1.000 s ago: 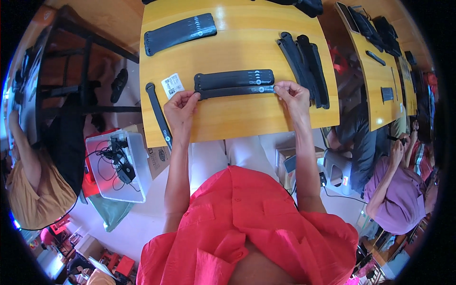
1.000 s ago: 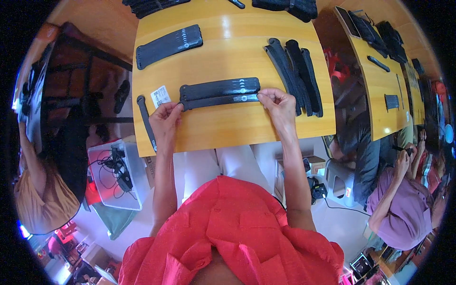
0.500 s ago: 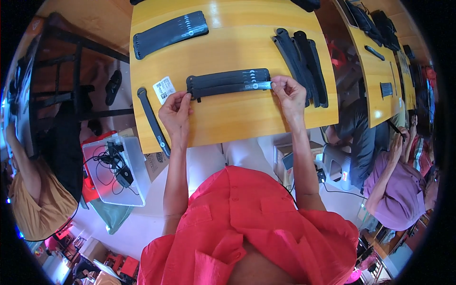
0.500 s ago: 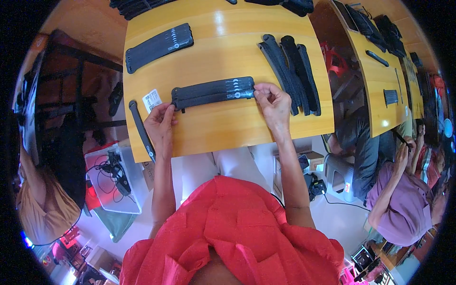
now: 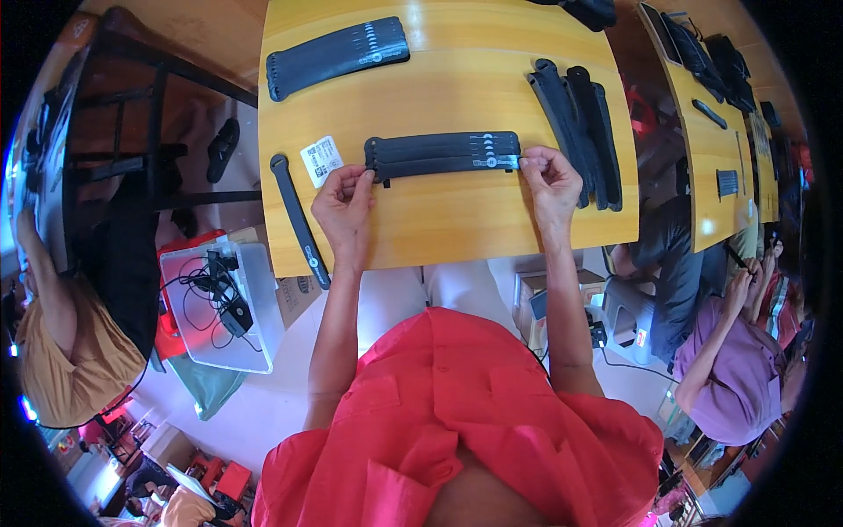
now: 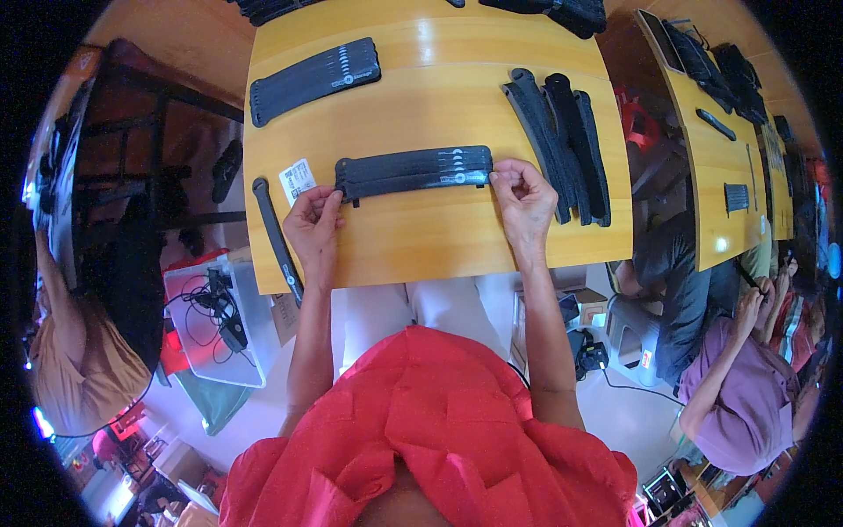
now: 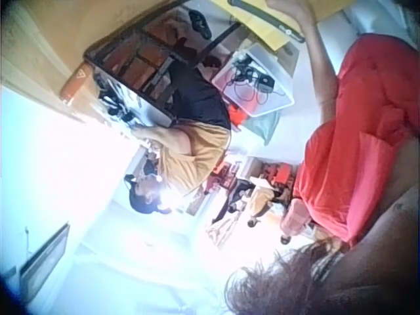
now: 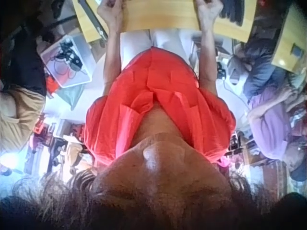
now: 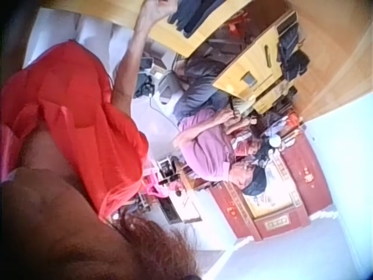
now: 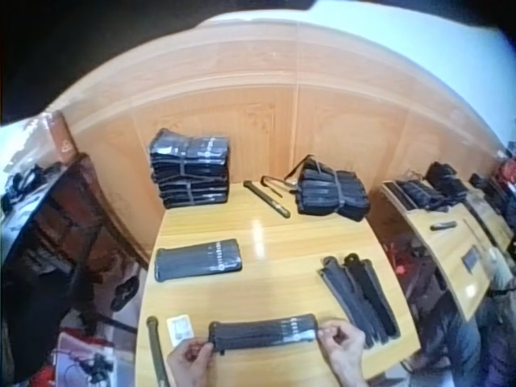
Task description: The recorder is seen inspecting and assembling black plastic strap components at a workbench.
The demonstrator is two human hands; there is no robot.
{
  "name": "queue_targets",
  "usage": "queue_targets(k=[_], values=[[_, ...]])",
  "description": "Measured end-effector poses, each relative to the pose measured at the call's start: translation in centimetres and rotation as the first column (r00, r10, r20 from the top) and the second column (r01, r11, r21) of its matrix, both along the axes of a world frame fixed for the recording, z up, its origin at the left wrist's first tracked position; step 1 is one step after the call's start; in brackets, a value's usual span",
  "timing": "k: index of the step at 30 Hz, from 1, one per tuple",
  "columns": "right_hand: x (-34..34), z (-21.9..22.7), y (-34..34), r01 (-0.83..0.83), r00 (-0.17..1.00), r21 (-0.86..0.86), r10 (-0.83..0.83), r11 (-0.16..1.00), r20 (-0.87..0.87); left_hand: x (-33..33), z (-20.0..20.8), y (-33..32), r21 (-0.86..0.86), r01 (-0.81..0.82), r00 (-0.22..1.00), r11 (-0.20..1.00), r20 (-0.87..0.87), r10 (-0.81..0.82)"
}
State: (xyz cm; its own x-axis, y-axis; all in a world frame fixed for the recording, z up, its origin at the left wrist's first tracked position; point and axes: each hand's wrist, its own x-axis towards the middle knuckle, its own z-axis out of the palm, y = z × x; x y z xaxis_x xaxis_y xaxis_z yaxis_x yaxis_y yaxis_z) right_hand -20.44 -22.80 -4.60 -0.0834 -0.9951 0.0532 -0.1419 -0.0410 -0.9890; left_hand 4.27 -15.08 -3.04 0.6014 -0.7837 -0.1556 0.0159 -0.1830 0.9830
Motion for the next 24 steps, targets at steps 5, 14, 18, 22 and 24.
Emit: queue_targets(k=[5,14,18,22,24], values=[[0.36,0.64,0.07,0.010,1.000,-0.006,-0.010,1.000,0.026,-0.14,0.13,-0.11,0.005,0.002,1.000,1.000,0.013,-0.003],[0.34,0.23,0.07,0.017,0.998,-0.006,-0.017,1.000,0.054,-0.57,0.26,-0.20,0.019,-0.029,0.998,0.999,0.055,0.028],[0.39,0.12,-0.03,0.035,0.999,-0.014,-0.035,0.999,0.041,-0.63,0.20,-0.32,0.002,-0.039,0.996,0.999,0.074,0.039],[0.46,-0.26,-0.09,0.054,0.999,-0.009,-0.054,0.998,-0.006,-0.57,0.11,-0.22,-0.001,-0.053,0.997,0.999,0.060,0.053],[0.50,-0.26,-0.09,0.063,0.998,-0.012,-0.063,0.998,-0.007,-0.72,0.19,-0.32,0.001,-0.043,0.996,0.999,0.075,0.043]])
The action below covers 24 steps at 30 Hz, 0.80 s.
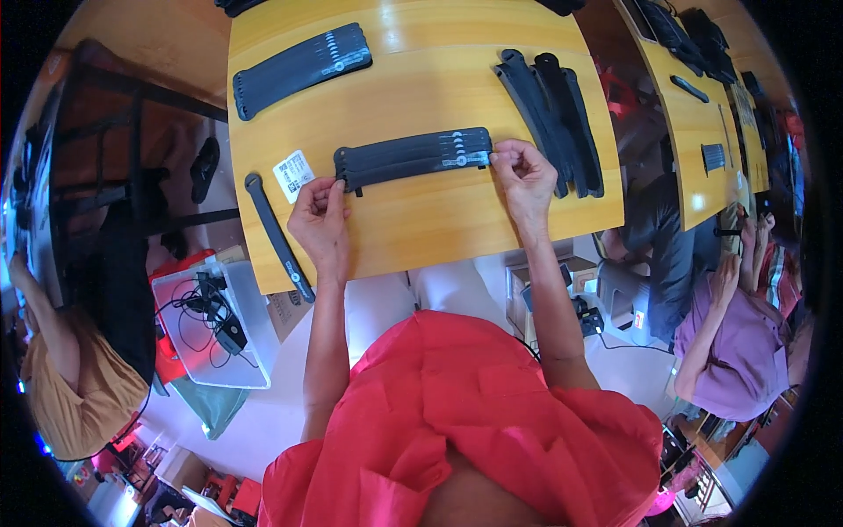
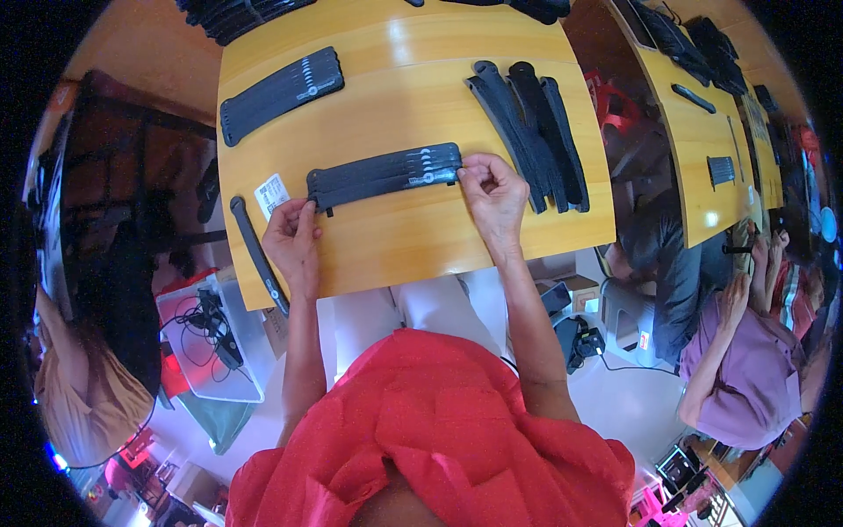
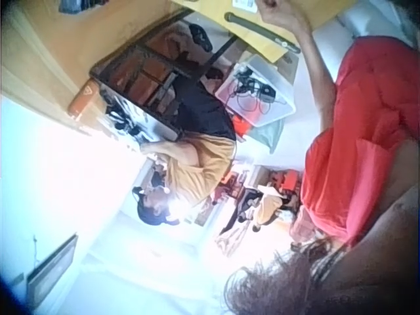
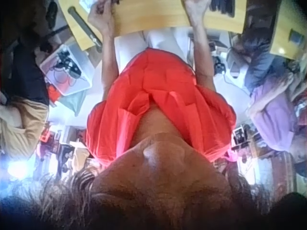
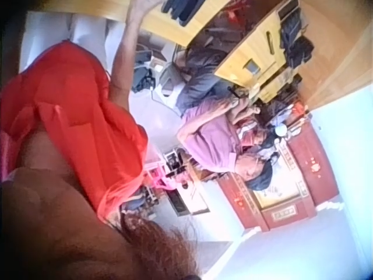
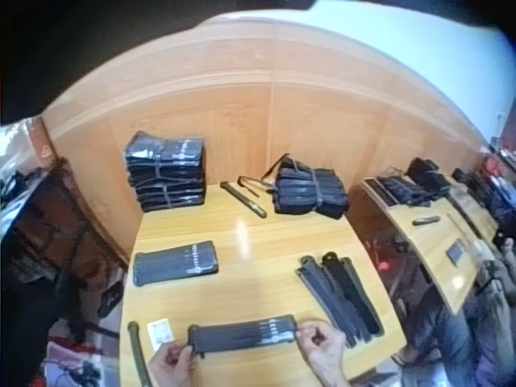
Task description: The recorder is seen inspecting and assembling black plastic strap components at a workbench.
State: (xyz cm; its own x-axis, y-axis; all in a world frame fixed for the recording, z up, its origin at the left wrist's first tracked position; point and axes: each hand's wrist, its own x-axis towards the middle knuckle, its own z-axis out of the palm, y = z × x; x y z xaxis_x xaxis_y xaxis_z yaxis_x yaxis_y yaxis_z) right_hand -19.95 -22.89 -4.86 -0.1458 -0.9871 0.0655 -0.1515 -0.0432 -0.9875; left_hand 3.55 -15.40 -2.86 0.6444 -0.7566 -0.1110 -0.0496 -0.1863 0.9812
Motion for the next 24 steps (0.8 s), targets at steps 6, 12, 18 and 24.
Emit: queue_targets(k=[6,12,18,24], values=[[-0.16,-0.15,0.00,0.005,0.999,-0.015,-0.006,1.000,-0.044,0.11,-0.32,0.11,-0.007,0.008,1.000,1.000,-0.005,-0.008],[-0.04,0.16,0.01,0.010,0.999,0.004,-0.010,1.000,-0.030,-0.01,-0.36,0.09,-0.003,0.008,1.000,1.000,-0.002,-0.008],[0.00,0.17,-0.14,0.023,0.996,-0.013,-0.024,1.000,-0.084,-0.01,-0.38,0.03,0.001,0.007,1.000,1.000,0.029,-0.007],[0.23,0.13,-0.13,0.027,0.996,-0.025,-0.029,0.999,-0.081,0.13,-0.44,0.21,-0.003,0.019,0.997,1.000,0.071,-0.019]])
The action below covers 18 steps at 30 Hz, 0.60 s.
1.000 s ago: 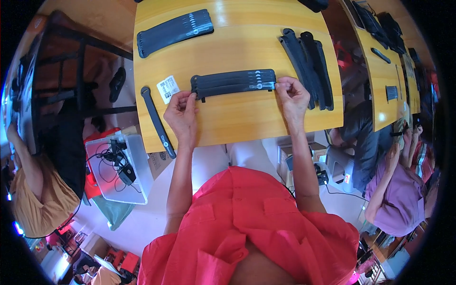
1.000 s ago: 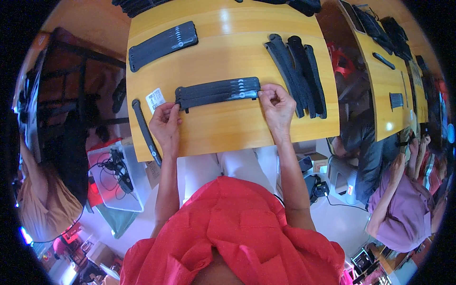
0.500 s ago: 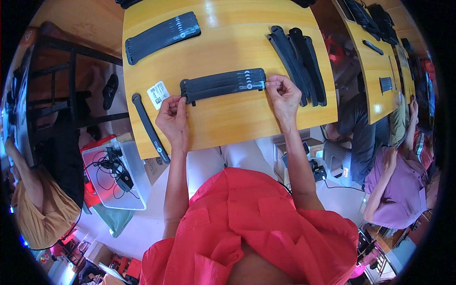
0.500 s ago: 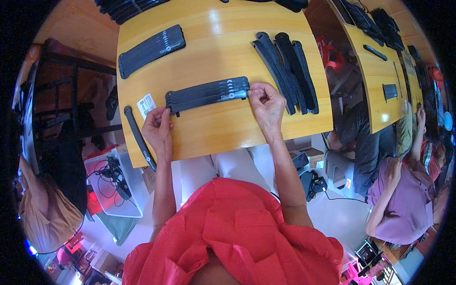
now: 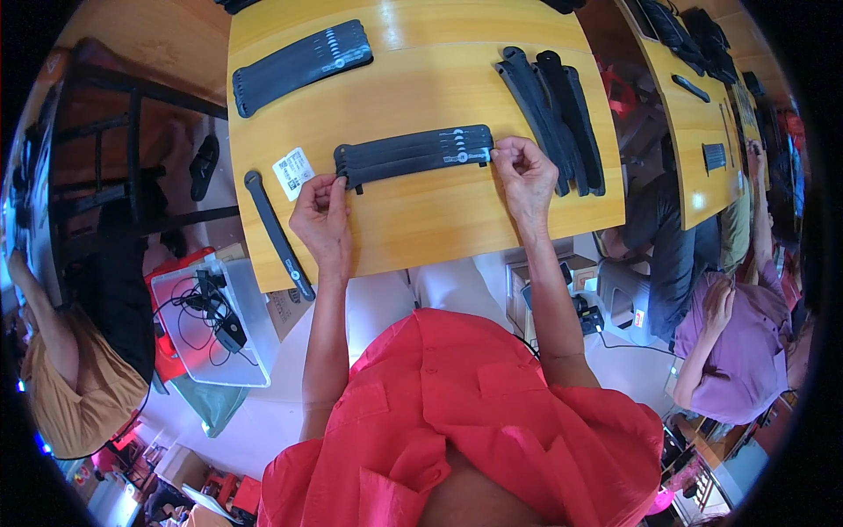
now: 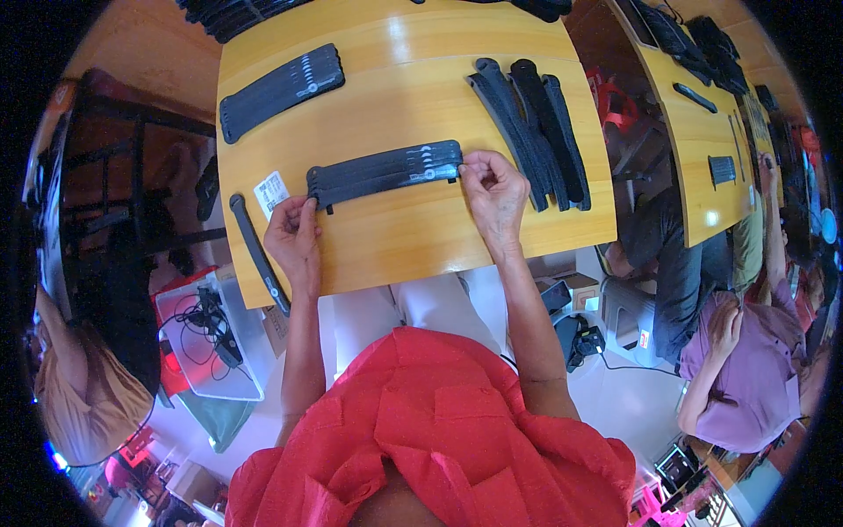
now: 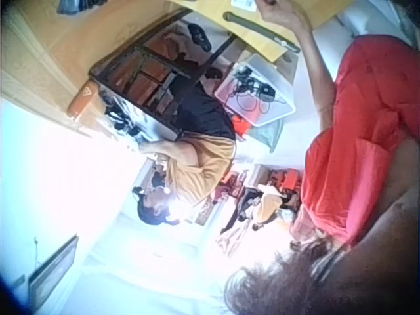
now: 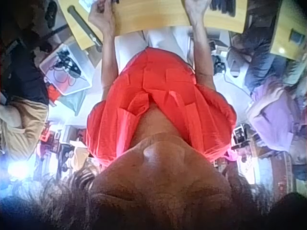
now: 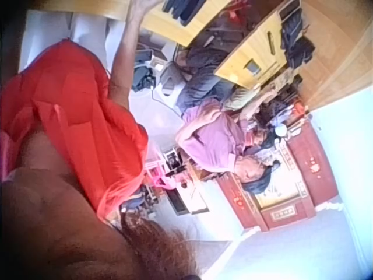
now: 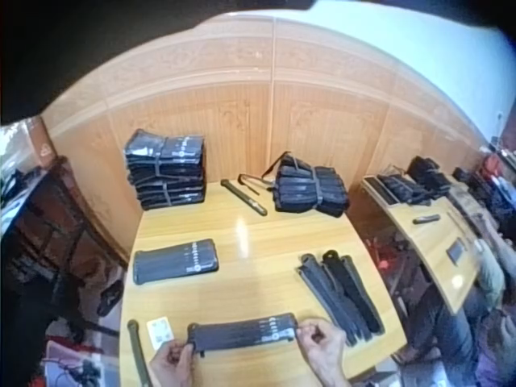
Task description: The recorder is seen inspecting and assembling black plastic strap components at a workbench.
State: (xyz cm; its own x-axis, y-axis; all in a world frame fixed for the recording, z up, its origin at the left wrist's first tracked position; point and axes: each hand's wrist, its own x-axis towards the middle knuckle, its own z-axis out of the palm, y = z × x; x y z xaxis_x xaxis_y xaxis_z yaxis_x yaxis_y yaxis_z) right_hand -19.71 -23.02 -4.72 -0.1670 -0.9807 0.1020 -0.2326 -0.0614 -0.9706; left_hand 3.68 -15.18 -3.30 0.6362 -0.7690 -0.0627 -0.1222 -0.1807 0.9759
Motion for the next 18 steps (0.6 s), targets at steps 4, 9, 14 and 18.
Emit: queue_targets(k=[4,9,14,18], values=[[-0.04,0.16,0.13,-0.005,1.000,-0.002,0.006,1.000,0.024,-0.19,0.14,-0.17,0.010,-0.016,1.000,1.000,0.002,0.016],[-0.27,-0.06,0.05,-0.009,0.997,-0.014,0.008,1.000,-0.074,-0.13,-0.18,-0.20,-0.003,-0.015,1.000,1.000,0.022,0.015],[-0.09,0.30,0.11,-0.016,0.998,-0.021,0.015,1.000,-0.056,-0.18,0.13,-0.22,0.023,-0.014,0.999,1.000,0.048,0.013],[-0.06,0.48,0.13,-0.010,0.998,-0.022,0.009,1.000,-0.059,-0.39,0.47,-0.34,0.022,-0.020,0.999,1.000,0.044,0.019]])
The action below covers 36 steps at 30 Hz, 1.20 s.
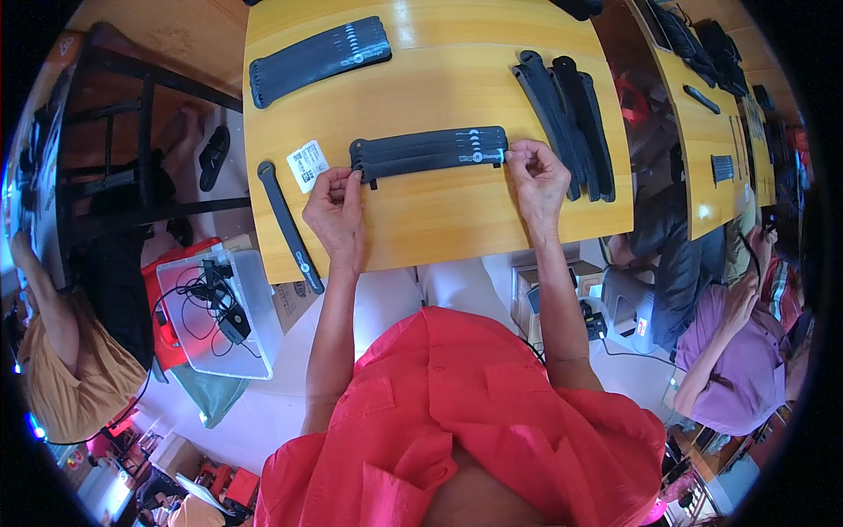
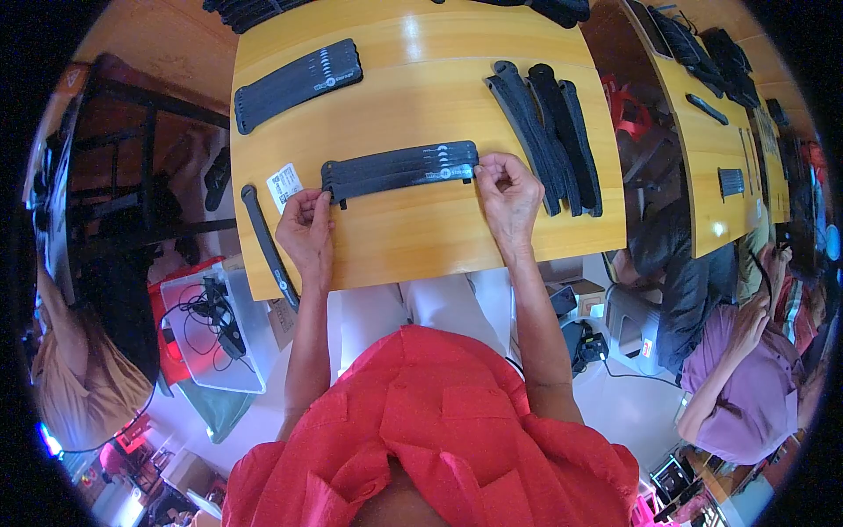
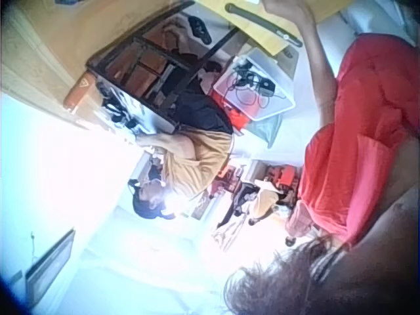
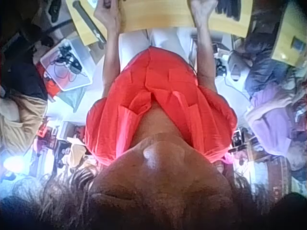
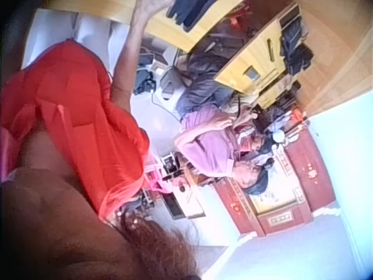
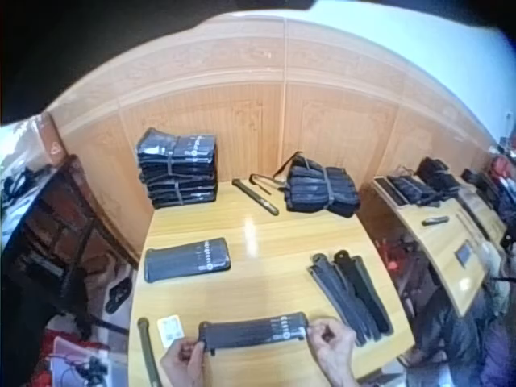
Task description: The recorder is seen inspecting and assembling black plastic strap components at a workbench.
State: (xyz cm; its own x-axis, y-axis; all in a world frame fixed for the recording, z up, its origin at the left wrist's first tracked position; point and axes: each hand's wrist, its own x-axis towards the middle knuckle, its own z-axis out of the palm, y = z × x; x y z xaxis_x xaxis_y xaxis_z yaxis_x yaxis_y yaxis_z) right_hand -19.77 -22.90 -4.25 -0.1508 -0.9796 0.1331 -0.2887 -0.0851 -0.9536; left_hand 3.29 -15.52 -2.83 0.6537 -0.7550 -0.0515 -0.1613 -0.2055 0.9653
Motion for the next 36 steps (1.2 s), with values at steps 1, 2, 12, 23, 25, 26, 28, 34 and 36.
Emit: queue_targets(k=[1,2,12,23,25,26,28,34,36], values=[[0.0,-0.1,0.0,0.003,1.000,-0.002,-0.003,1.000,-0.002,0.0,-0.2,0.0,-0.002,0.003,1.000,1.000,-0.002,-0.003],[-0.1,-0.2,0.0,0.005,1.000,-0.006,-0.005,1.000,-0.008,0.1,-0.5,0.0,0.007,0.004,0.999,1.000,0.041,-0.004],[0.2,0.2,0.0,0.022,1.000,0.007,-0.022,1.000,-0.013,-0.1,-0.1,0.0,0.005,-0.001,1.000,1.000,0.011,0.000],[0.3,0.4,0.0,0.029,0.999,0.013,-0.029,0.999,-0.036,0.1,-0.4,-0.1,-0.009,0.008,1.000,1.000,0.002,-0.008],[0.3,0.5,0.1,0.025,0.997,0.024,-0.024,0.999,-0.067,0.1,-0.2,-0.1,0.010,-0.004,0.999,1.000,0.042,0.004],[0.3,0.4,0.0,0.024,0.998,0.024,-0.022,0.999,-0.066,0.1,-0.2,-0.1,0.010,-0.005,0.999,1.000,0.042,0.005],[0.3,0.4,0.0,0.015,0.996,0.001,-0.015,1.000,-0.084,0.2,-0.3,-0.1,-0.007,0.002,0.999,1.000,0.051,-0.001],[0.6,1.2,0.3,0.017,0.985,-0.066,-0.028,0.998,-0.168,0.0,0.0,0.1,0.009,0.001,0.999,1.000,0.041,-0.001],[0.8,1.5,0.6,0.013,0.983,-0.067,-0.025,0.998,-0.182,0.0,-0.2,0.4,0.003,-0.007,0.998,1.000,0.063,0.007]])
